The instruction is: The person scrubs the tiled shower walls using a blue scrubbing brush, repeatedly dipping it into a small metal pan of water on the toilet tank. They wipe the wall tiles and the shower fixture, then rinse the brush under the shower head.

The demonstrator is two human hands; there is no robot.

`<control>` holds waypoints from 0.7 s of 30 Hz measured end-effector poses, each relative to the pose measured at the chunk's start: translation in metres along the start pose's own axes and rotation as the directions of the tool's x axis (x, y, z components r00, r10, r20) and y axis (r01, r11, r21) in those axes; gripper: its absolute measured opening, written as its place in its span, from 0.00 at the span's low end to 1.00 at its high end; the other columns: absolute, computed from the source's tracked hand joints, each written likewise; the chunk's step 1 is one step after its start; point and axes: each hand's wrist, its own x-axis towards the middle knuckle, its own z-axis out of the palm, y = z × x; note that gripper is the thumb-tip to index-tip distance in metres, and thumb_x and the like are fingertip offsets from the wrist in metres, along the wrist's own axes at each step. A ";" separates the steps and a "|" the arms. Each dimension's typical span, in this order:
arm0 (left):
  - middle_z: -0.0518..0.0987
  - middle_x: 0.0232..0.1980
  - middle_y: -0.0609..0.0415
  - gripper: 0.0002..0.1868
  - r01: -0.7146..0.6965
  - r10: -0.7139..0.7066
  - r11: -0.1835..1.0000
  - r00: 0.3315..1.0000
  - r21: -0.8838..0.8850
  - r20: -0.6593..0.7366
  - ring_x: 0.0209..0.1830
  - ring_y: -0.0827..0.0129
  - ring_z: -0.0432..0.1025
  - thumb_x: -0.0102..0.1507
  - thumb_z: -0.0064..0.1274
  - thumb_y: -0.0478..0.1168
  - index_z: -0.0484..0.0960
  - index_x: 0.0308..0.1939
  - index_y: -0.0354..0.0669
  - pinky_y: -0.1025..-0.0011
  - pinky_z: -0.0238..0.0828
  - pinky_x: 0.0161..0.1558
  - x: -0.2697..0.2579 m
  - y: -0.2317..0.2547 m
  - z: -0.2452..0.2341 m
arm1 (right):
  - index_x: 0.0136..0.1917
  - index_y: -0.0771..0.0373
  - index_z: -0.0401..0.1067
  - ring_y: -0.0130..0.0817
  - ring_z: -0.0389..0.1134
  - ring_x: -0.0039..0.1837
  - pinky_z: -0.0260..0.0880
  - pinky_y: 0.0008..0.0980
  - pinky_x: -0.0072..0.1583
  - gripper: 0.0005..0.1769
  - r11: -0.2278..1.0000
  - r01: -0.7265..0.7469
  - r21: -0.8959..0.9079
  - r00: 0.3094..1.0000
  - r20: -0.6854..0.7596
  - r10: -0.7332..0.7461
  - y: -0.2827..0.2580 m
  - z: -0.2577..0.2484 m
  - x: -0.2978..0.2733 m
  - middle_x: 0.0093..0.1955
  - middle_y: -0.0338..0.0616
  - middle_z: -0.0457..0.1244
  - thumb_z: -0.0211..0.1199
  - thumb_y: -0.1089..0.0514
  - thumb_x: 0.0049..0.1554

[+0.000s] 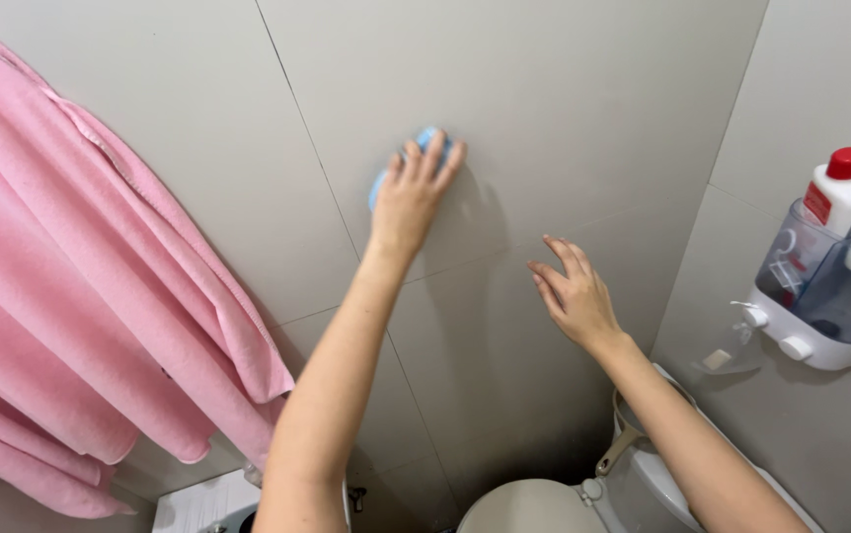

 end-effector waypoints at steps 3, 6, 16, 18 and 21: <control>0.62 0.76 0.53 0.50 0.175 -0.174 0.984 0.985 0.022 -0.021 0.68 0.54 0.62 0.56 0.62 0.33 0.55 0.80 0.56 0.59 0.66 0.65 0.020 -0.028 0.007 | 0.54 0.57 0.79 0.53 0.59 0.75 0.68 0.50 0.65 0.11 1.000 -0.026 -0.006 1.000 0.012 0.026 0.004 -0.005 -0.002 0.74 0.48 0.58 0.59 0.54 0.63; 0.61 0.77 0.51 0.51 0.229 -0.229 0.973 0.972 0.004 -0.045 0.68 0.51 0.62 0.56 0.62 0.33 0.55 0.80 0.54 0.54 0.65 0.65 0.021 -0.027 0.013 | 0.54 0.58 0.79 0.52 0.59 0.75 0.68 0.50 0.65 0.11 0.999 -0.036 0.011 0.999 0.020 0.036 0.003 -0.006 -0.007 0.74 0.48 0.59 0.59 0.54 0.63; 0.61 0.76 0.51 0.46 0.046 0.009 0.971 0.974 -0.236 0.228 0.66 0.48 0.63 0.54 0.61 0.34 0.60 0.74 0.62 0.47 0.63 0.64 -0.114 0.061 0.023 | 0.54 0.59 0.79 0.49 0.60 0.73 0.67 0.48 0.66 0.12 0.997 -0.050 0.067 0.992 0.119 0.042 -0.009 -0.008 -0.013 0.72 0.48 0.60 0.58 0.54 0.63; 0.63 0.76 0.49 0.46 0.210 -0.147 0.941 0.960 -0.267 0.238 0.68 0.50 0.64 0.55 0.60 0.32 0.60 0.75 0.56 0.50 0.64 0.67 -0.124 0.066 0.019 | 0.55 0.58 0.79 0.48 0.61 0.72 0.67 0.47 0.66 0.13 0.988 -0.083 0.133 0.986 0.156 0.062 -0.011 -0.002 -0.015 0.71 0.48 0.61 0.57 0.54 0.63; 0.65 0.74 0.46 0.39 0.516 -0.496 0.508 0.830 -0.690 0.256 0.69 0.50 0.65 0.61 0.59 0.32 0.60 0.75 0.49 0.56 0.66 0.67 -0.124 0.079 0.011 | 0.59 0.58 0.76 0.44 0.64 0.67 0.69 0.43 0.63 0.15 0.919 -0.224 0.326 0.958 0.248 0.145 -0.014 0.017 -0.012 0.68 0.46 0.63 0.56 0.52 0.64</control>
